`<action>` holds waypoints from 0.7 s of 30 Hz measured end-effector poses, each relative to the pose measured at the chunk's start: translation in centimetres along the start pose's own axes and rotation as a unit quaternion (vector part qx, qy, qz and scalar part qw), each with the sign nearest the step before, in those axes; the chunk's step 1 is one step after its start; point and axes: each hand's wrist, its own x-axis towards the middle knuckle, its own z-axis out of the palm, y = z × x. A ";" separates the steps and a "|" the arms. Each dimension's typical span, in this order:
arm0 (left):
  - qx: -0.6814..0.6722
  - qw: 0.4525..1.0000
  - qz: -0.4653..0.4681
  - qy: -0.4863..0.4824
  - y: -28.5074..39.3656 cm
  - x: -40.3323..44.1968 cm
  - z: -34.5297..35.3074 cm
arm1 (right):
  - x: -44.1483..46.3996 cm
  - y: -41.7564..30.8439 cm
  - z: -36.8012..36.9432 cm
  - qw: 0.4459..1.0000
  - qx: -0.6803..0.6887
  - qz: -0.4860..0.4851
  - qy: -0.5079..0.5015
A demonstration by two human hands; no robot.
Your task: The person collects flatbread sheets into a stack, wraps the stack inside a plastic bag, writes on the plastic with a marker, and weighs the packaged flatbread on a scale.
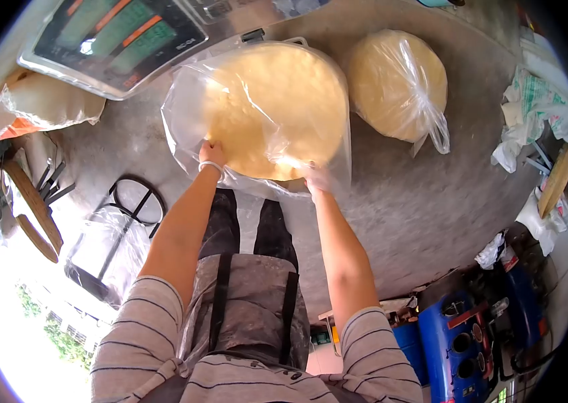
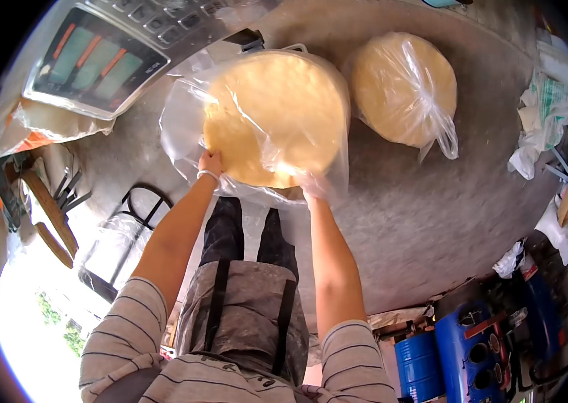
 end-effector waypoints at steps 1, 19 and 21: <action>-0.011 1.000 -0.009 -0.009 0.1 0.2 0.0 | 0.4 0.1 0.0 1.000 0.010 -0.004 -0.001; 0.296 0.868 0.379 -0.119 -1.3 -24.3 -9.9 | -19.6 1.0 4.5 0.798 -0.387 -0.447 -0.117; 0.268 0.892 0.347 -0.107 -1.1 -25.3 -10.9 | -20.1 -0.1 4.9 0.794 -0.366 -0.475 -0.100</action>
